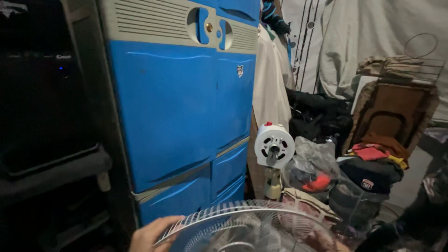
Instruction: The person disassembles a standing electric fan by removing the front grille, fan blades, and rear grille. They unscrew the central hub and place the components on a nearby table.
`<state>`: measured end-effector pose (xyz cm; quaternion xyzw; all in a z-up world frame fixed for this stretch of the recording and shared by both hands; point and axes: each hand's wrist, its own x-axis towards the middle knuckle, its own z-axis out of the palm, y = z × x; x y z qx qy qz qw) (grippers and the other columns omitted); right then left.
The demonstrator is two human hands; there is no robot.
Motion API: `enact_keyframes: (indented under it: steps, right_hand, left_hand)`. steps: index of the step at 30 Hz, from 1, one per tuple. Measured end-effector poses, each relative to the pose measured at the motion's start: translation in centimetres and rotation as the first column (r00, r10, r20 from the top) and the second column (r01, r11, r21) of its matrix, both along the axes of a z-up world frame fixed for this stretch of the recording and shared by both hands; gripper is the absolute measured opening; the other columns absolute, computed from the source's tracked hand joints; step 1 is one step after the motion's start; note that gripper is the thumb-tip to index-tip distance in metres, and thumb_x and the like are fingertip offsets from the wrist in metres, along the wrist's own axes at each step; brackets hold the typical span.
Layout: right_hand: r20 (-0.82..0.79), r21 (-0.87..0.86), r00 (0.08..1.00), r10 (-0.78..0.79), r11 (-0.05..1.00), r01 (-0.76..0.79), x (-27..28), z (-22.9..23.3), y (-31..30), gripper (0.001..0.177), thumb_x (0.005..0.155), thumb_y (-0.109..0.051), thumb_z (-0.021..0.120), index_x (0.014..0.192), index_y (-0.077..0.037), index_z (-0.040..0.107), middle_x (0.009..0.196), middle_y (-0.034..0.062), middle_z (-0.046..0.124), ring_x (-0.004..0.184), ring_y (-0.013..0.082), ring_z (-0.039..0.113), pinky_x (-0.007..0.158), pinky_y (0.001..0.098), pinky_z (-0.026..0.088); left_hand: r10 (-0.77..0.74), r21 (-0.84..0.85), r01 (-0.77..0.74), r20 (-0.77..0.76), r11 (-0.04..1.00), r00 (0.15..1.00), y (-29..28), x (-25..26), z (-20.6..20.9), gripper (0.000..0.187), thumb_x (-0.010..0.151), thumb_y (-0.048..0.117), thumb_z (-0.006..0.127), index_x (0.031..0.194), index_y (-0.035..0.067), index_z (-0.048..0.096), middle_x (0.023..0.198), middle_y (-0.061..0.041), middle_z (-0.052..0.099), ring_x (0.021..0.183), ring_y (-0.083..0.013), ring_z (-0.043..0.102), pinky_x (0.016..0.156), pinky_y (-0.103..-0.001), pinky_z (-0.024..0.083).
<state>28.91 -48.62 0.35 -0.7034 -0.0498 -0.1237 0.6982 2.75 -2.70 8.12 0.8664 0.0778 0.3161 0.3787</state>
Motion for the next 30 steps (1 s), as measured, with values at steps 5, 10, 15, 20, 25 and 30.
enact_keyframes:
  steps: [5,10,15,20,25,30]
  right_hand:
    - [0.034,-0.048,0.999,0.005,0.999,-0.003,1.3,0.2,0.1,0.054,0.091,-0.041,0.068,0.130,-0.005,0.065,0.112,0.0166,0.070,0.094,0.0297,0.064,0.082,0.0467,0.054]
    - [0.130,-0.113,0.991,0.037,0.993,-0.023,3.4,-1.3,-1.2,0.054,0.088,-0.036,0.072,0.136,-0.012,0.063,0.114,0.0113,0.068,0.093,0.0252,0.060,0.080,0.0443,0.052]
    - [-0.264,-0.158,0.949,0.173,0.963,-0.219,5.5,-1.0,-1.1,0.059,0.085,-0.032,0.077,0.141,-0.019,0.061,0.115,0.0060,0.067,0.092,0.0205,0.057,0.077,0.0419,0.050]
    - [-0.409,0.304,0.784,0.466,0.880,-0.365,3.9,0.0,3.3,0.053,0.091,-0.043,0.063,0.133,-0.011,0.059,0.118,0.0101,0.070,0.101,0.0252,0.066,0.084,0.0429,0.054]
    - [-0.290,0.436,0.804,0.518,0.820,-0.371,4.8,2.0,5.8,0.055,0.095,-0.049,0.053,0.114,0.000,0.069,0.104,0.0170,0.074,0.089,0.0260,0.073,0.078,0.0391,0.060]
    - [0.315,-0.130,0.929,0.194,0.979,-0.160,6.5,9.6,8.1,0.057,0.109,-0.039,0.067,0.074,0.005,0.069,0.067,0.0029,0.059,0.060,0.0135,0.049,0.051,0.0324,0.038]
  left_hand:
    - [-0.002,-0.021,-0.003,-0.241,1.000,0.971,1.9,5.5,-4.5,0.040,0.094,0.008,0.060,0.121,0.029,0.081,0.098,0.003,0.081,0.095,-0.0099,0.079,0.090,-0.026,0.066]
    - [0.225,-0.049,-0.226,-0.017,0.973,0.974,3.1,5.5,-6.5,0.031,0.089,0.005,0.071,0.113,0.020,0.083,0.096,-0.002,0.084,0.095,-0.0145,0.081,0.094,-0.030,0.061]
    - [0.307,-0.200,-0.268,0.200,0.943,0.931,1.6,2.2,-2.2,0.021,0.093,0.008,0.066,0.109,0.005,0.080,0.094,-0.010,0.083,0.090,-0.0193,0.082,0.084,-0.032,0.065]
    - [0.479,-0.374,-0.401,0.143,0.836,0.866,-0.6,-0.4,3.4,0.027,0.100,0.013,0.061,0.120,0.000,0.074,0.098,-0.016,0.080,0.087,-0.0214,0.079,0.078,-0.034,0.064]
    - [0.532,-0.541,-0.463,-0.034,0.702,0.846,0.4,-3.0,5.6,0.036,0.106,0.027,0.059,0.116,-0.006,0.072,0.095,-0.020,0.079,0.085,-0.0256,0.078,0.078,-0.037,0.062]
    - [0.463,-0.629,-0.193,0.300,0.754,0.834,2.6,-4.4,6.4,0.048,0.109,0.034,0.056,0.109,-0.012,0.070,0.094,-0.021,0.076,0.083,-0.0260,0.077,0.072,-0.035,0.062]
